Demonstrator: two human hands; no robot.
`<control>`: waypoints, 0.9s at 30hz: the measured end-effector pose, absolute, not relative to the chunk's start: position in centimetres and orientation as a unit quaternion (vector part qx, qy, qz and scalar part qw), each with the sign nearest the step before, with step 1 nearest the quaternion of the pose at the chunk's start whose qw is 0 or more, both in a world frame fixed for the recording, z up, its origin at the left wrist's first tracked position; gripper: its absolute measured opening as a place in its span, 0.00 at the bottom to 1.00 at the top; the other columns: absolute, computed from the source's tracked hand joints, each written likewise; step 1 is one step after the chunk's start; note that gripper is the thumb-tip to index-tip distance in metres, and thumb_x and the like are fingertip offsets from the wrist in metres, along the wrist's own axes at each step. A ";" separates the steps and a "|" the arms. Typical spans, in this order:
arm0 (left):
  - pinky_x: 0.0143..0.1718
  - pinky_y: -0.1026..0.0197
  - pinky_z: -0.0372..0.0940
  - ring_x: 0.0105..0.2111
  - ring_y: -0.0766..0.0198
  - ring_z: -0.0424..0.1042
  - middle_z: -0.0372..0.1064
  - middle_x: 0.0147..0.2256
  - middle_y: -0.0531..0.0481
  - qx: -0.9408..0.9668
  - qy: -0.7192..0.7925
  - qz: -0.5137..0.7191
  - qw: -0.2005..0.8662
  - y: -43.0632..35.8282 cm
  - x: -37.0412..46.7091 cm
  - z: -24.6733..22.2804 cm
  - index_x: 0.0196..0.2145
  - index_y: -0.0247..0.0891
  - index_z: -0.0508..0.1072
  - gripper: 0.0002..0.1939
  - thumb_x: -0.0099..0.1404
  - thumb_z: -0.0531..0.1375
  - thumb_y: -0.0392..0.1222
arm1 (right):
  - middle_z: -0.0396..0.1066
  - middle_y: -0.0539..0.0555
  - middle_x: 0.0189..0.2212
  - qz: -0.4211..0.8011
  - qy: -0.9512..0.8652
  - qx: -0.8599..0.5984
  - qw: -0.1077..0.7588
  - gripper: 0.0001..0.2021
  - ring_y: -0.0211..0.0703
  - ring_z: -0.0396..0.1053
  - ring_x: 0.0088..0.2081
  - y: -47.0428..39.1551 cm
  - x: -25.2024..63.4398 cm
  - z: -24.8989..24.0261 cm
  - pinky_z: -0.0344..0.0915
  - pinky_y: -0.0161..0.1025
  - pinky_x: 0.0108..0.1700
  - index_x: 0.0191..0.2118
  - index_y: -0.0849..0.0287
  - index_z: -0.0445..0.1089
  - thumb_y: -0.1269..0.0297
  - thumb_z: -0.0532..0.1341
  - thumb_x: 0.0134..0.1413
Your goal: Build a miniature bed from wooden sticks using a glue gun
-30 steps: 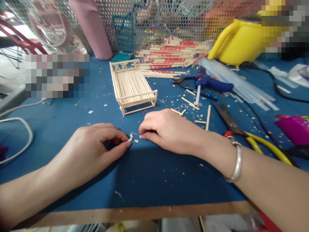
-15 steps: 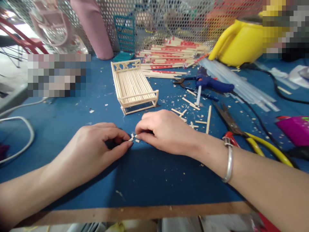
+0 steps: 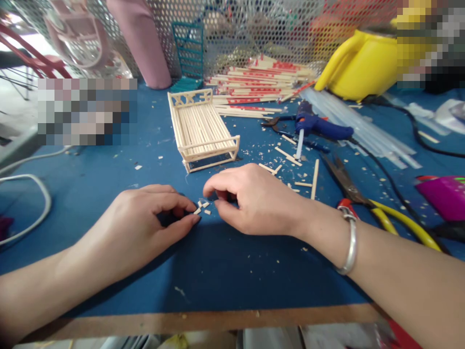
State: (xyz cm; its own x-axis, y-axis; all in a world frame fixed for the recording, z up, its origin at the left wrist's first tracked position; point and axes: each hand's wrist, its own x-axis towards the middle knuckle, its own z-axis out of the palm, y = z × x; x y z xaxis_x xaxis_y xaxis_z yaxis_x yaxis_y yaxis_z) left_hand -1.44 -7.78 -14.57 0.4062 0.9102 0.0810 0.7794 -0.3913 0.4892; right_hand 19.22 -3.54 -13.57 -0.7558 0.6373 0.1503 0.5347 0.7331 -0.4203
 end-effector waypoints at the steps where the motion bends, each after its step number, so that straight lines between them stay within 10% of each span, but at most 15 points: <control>1: 0.30 0.63 0.61 0.31 0.64 0.69 0.72 0.29 0.53 0.816 0.517 0.171 0.191 -7.8 -1.5 -14.6 0.31 0.42 0.76 0.06 0.60 0.58 0.41 | 0.73 0.49 0.29 0.183 -0.920 -0.315 0.142 0.08 0.36 0.67 0.29 -3.6 19.3 -13.5 0.60 0.33 0.33 0.35 0.59 0.72 0.72 0.57 0.50; 27: 0.31 0.63 0.60 0.31 0.64 0.68 0.71 0.27 0.54 0.821 0.505 0.167 0.210 -7.6 -1.5 -14.5 0.30 0.44 0.77 0.08 0.61 0.57 0.39 | 0.70 0.48 0.23 0.172 -0.921 -0.321 0.135 0.06 0.36 0.66 0.28 -4.3 18.5 -14.2 0.57 0.34 0.31 0.27 0.58 0.72 0.68 0.59 0.51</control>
